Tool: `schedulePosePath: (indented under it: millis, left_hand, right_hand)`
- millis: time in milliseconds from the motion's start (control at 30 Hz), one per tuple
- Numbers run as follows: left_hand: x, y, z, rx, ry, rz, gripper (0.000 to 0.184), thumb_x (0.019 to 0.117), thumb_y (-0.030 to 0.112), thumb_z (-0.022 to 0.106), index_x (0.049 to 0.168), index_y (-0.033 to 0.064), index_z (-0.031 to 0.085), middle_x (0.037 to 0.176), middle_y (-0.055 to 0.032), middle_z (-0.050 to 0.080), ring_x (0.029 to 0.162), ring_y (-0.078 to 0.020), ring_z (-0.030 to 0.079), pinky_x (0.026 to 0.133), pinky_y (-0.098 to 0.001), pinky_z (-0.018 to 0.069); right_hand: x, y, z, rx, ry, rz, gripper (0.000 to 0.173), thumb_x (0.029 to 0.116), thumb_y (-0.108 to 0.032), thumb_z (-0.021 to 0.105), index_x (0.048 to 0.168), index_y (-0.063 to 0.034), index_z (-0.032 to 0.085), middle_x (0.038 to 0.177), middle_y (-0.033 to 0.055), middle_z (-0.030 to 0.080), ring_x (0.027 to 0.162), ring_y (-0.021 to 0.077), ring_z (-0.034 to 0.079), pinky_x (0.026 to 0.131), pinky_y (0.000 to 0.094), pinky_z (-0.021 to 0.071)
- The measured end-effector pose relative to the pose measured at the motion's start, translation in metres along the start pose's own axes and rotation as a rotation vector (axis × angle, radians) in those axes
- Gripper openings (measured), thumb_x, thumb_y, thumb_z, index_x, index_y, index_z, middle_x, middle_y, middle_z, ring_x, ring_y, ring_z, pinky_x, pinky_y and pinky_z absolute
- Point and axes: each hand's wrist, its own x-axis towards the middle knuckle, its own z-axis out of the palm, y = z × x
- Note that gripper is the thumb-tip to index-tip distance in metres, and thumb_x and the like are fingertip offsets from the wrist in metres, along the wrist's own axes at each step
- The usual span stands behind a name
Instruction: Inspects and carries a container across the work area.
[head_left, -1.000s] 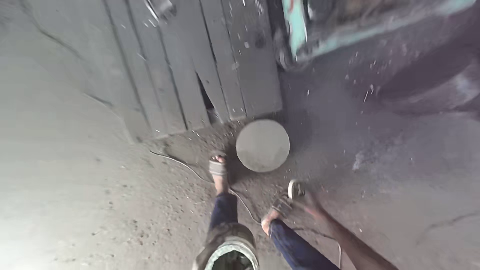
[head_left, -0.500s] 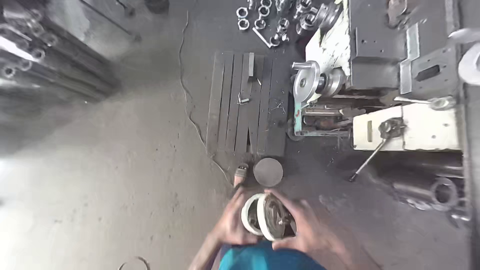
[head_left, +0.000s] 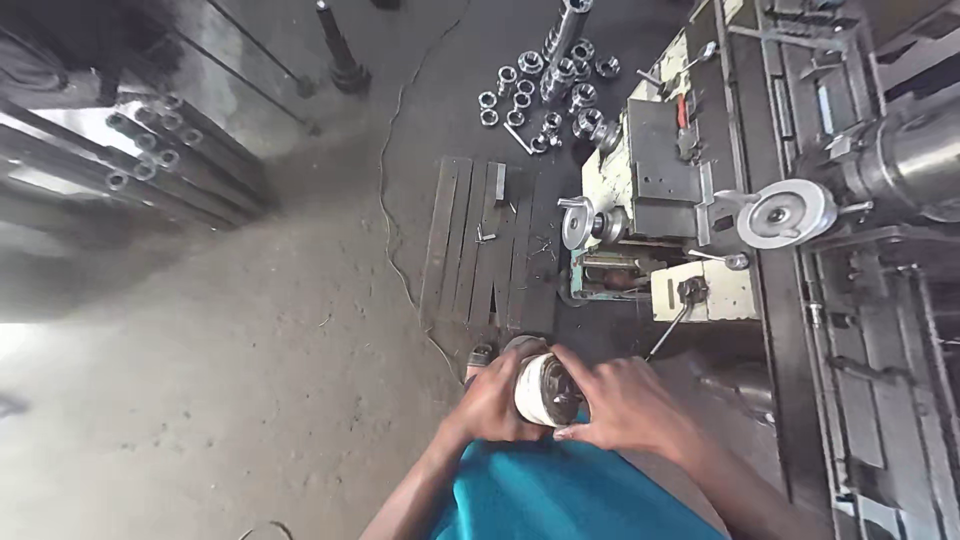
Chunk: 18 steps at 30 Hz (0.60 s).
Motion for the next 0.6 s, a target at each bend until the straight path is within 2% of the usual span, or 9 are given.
schedulePosePath:
  millis: [100,267,333,400,467,533,600]
  left_hand:
    - [0.014,0.011,0.005,0.067,-0.017,0.018,0.121,0.0577,0.044,0.094,0.156,0.0069,0.035,0.146,-0.0158,0.055,0.132,-0.0258,0.057,0.106,-0.0491,0.0537]
    - [0.043,0.02,0.006,0.201,-0.022,0.02,0.106,0.0592,0.044,0.092,0.151,0.0148,0.047,0.141,-0.0166,0.057,0.12,-0.0297,0.064,0.087,-0.0524,0.0606]
    - [0.058,0.018,0.006,0.218,-0.032,-0.01,0.102,0.0596,0.044,0.092,0.149,0.0168,0.051,0.142,-0.0157,0.057,0.12,-0.0293,0.064,0.085,-0.0523,0.0612]
    - [0.075,0.012,0.006,0.187,-0.015,-0.035,0.1,0.0588,0.045,0.093,0.145,0.0138,0.054,0.14,-0.0151,0.059,0.12,-0.0272,0.064,0.086,-0.0509,0.0608]
    - [0.095,0.004,0.008,0.109,0.048,-0.038,0.1,0.0594,0.046,0.093,0.141,0.0047,0.052,0.136,-0.0171,0.061,0.122,-0.0247,0.063,0.096,-0.0475,0.0583]
    - [0.123,-0.002,0.008,0.067,0.116,-0.043,0.104,0.0609,0.049,0.093,0.14,-0.001,0.048,0.132,-0.0181,0.063,0.121,-0.0209,0.063,0.102,-0.0425,0.0559]
    - [0.153,-0.007,0.008,0.073,0.167,-0.059,0.105,0.0615,0.05,0.093,0.139,-0.0035,0.047,0.127,-0.0177,0.066,0.118,-0.0183,0.065,0.102,-0.0391,0.0564]
  right_hand:
    - [-0.003,0.008,-0.012,-0.046,-0.051,0.023,0.113,0.0701,-0.082,0.069,0.155,-0.0123,0.04,0.073,0.0121,0.067,0.069,0.0367,0.067,0.065,0.058,0.0516]
    - [0.006,0.028,-0.033,-0.045,-0.118,0.082,0.113,0.0697,-0.083,0.068,0.152,-0.0099,0.042,0.083,0.0145,0.07,0.079,0.0385,0.069,0.071,0.0595,0.0527]
    - [0.016,0.042,-0.042,-0.012,-0.156,0.098,0.11,0.0686,-0.085,0.067,0.147,-0.0098,0.047,0.086,0.0147,0.07,0.082,0.0381,0.069,0.073,0.0592,0.0527]
    - [0.029,0.064,-0.045,0.053,-0.14,0.084,0.11,0.0652,-0.088,0.066,0.144,-0.0123,0.052,0.086,0.0142,0.07,0.082,0.0374,0.069,0.073,0.0594,0.0524]
    - [0.044,0.095,-0.041,0.187,-0.053,0.025,0.111,0.0631,-0.089,0.066,0.146,-0.0157,0.053,0.087,0.0147,0.071,0.082,0.038,0.069,0.071,0.0609,0.053]
    - [0.061,0.129,-0.038,0.394,0.056,-0.023,0.111,0.0626,-0.088,0.068,0.149,-0.0203,0.052,0.094,0.0136,0.073,0.087,0.0358,0.07,0.074,0.0614,0.0536]
    - [0.078,0.159,-0.033,0.581,0.202,-0.046,0.107,0.062,-0.088,0.069,0.147,-0.0243,0.056,0.104,0.009,0.075,0.093,0.0285,0.072,0.078,0.0584,0.0566]
